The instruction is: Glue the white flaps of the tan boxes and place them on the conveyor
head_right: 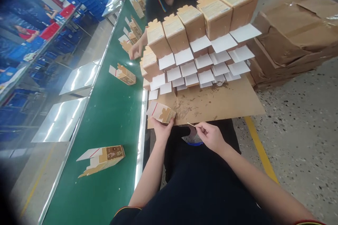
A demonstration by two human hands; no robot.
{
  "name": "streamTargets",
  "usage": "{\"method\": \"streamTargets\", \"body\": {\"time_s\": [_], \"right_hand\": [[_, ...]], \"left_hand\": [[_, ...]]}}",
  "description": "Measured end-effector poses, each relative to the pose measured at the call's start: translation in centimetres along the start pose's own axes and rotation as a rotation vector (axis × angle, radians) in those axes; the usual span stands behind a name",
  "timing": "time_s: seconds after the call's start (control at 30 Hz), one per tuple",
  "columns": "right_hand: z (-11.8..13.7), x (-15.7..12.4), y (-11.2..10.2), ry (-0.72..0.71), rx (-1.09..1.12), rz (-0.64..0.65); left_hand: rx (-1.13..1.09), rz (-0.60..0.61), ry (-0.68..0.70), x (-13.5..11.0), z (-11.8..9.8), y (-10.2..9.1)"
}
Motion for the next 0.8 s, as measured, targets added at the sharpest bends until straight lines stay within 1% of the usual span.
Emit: {"method": "streamTargets", "body": {"time_s": [0.03, 0.07, 0.1, 0.13, 0.23, 0.3, 0.33, 0.4, 0.43, 0.47, 0.5, 0.57, 0.6, 0.63, 0.67, 0.7, 0.73, 0.8], "right_hand": [[-0.1, -0.1, -0.2, 0.000, -0.001, 0.000], [-0.2, -0.2, -0.5, -0.001, -0.005, -0.003], [-0.4, -0.3, -0.9, -0.003, -0.011, -0.011], [-0.5, -0.4, -1.3, -0.004, -0.020, -0.024], [-1.1, -0.4, -2.8, -0.007, -0.050, -0.070], [-1.3, -0.2, -3.5, -0.015, -0.056, -0.098], [-1.3, 0.0, -3.8, -0.021, -0.054, -0.108], [-1.4, 0.4, -4.2, -0.029, -0.052, -0.126], [-1.5, 0.5, -4.4, -0.028, -0.056, -0.134], [-1.6, 0.6, -4.7, -0.025, -0.064, -0.141], [-1.8, 0.6, -5.0, -0.020, -0.073, -0.150], [-2.2, 0.3, -5.9, -0.009, -0.094, -0.183], [-2.4, 0.1, -6.4, -0.004, -0.104, -0.204], [-2.6, -0.1, -6.9, 0.001, -0.113, -0.227], [-2.7, -0.3, -7.3, 0.004, -0.122, -0.248], [-2.8, -0.3, -7.7, 0.004, -0.131, -0.265], [-2.8, -0.4, -7.9, 0.002, -0.139, -0.276], [-2.6, -0.2, -8.2, -0.008, -0.150, -0.285]], "left_hand": [[-0.020, -0.006, -0.008, 0.4, 0.0, -0.4], [-0.046, -0.029, -0.012, 1.0, 0.0, -1.3], [-0.076, -0.070, -0.009, 1.8, 0.0, -2.6], [-0.107, -0.137, 0.000, 2.8, 0.0, -4.4], [-0.171, -0.391, 0.011, 6.4, 0.7, -10.5], [-0.169, -0.486, -0.051, 9.0, 1.6, -13.5], [-0.157, -0.501, -0.103, 10.1, 2.0, -14.5], [-0.112, -0.499, -0.201, 11.5, 2.8, -15.4], [-0.065, -0.511, -0.223, 11.7, 2.9, -15.6], [0.004, -0.549, -0.212, 11.4, 2.7, -15.8], [0.090, -0.610, -0.164, 10.8, 2.3, -16.0], [0.240, -0.748, 0.020, 9.1, 0.7, -15.7], [0.263, -0.781, 0.120, 8.3, -0.1, -15.1], [0.233, -0.763, 0.194, 8.0, -0.7, -14.1], [0.158, -0.689, 0.224, 8.3, -1.1, -12.7], [0.058, -0.578, 0.200, 9.1, -1.3, -10.9], [-0.047, -0.452, 0.127, 10.3, -1.4, -8.7], [-0.222, -0.227, -0.102, 13.3, -1.5, -4.0]]}}
Point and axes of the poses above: each hand's wrist, its own x-axis towards the middle knuckle, its own y-axis out of the palm, z = x × y, the point moved 6 cm from there along x, towards the middle knuckle, and after that the axes turned 1 degree about -x, right-handed, at the moved point
